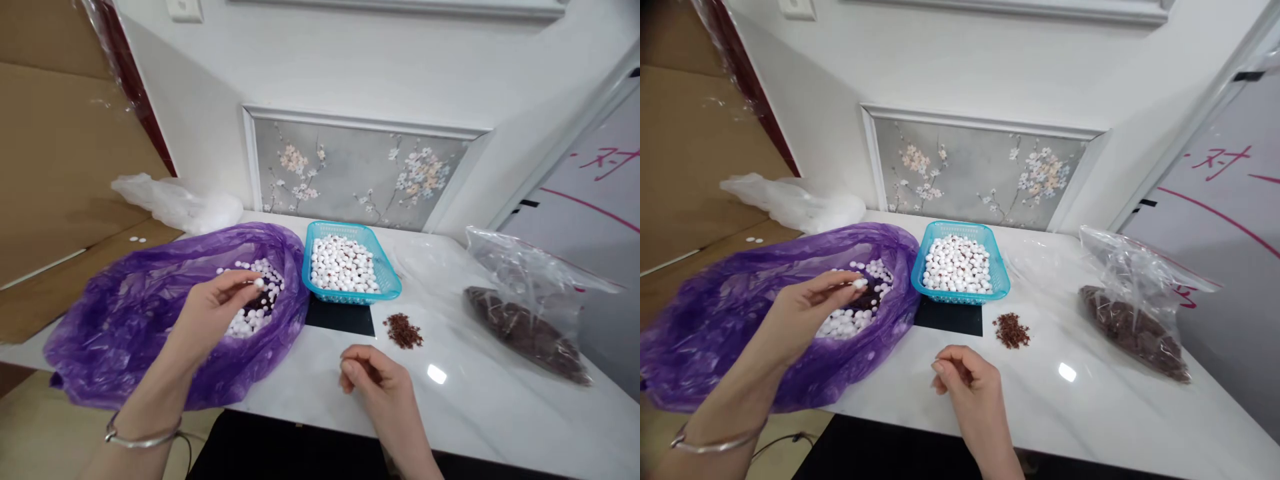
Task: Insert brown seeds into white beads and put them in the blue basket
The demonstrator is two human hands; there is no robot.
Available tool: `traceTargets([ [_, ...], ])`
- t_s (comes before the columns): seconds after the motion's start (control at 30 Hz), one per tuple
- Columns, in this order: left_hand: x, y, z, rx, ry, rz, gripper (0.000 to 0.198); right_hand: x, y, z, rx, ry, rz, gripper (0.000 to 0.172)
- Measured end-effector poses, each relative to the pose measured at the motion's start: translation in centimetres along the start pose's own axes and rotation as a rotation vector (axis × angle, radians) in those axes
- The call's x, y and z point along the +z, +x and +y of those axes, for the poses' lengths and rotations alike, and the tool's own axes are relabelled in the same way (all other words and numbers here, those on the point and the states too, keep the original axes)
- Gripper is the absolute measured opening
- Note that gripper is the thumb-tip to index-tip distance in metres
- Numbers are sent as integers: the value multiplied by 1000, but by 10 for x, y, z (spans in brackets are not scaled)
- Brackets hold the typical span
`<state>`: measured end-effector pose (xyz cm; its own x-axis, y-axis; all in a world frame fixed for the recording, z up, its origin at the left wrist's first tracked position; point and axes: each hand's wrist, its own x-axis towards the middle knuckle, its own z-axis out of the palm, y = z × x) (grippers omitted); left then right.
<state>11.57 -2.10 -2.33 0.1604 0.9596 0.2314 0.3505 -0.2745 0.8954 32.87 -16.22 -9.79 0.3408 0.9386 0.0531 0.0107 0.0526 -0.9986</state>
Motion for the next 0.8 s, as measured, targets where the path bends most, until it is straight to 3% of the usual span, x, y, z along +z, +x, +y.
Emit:
traceTargets([
  [0.1,23,-31,18,-307,-664,-149,27,5,-4,-7,-22,85,3,15],
  [0.2,40,-54,29,-525,-965,-270,25,12,-11,-20,-75,144,16,10],
  [0.27,48,-63,32,-599,-1076,-330,25,16,-15,-30,-125,183,20,5],
  [0.5,64,-77,28,-631,-1228,-485,9,21,-18,-53,-301,164,39,11],
  [0.63,65,-81,30,-560,-1190,-555,11,23,-22,-59,-264,112,20,13],
  [0.8,64,-81,32,-499,-1164,-532,10,30,-28,-65,-200,80,90,10],
])
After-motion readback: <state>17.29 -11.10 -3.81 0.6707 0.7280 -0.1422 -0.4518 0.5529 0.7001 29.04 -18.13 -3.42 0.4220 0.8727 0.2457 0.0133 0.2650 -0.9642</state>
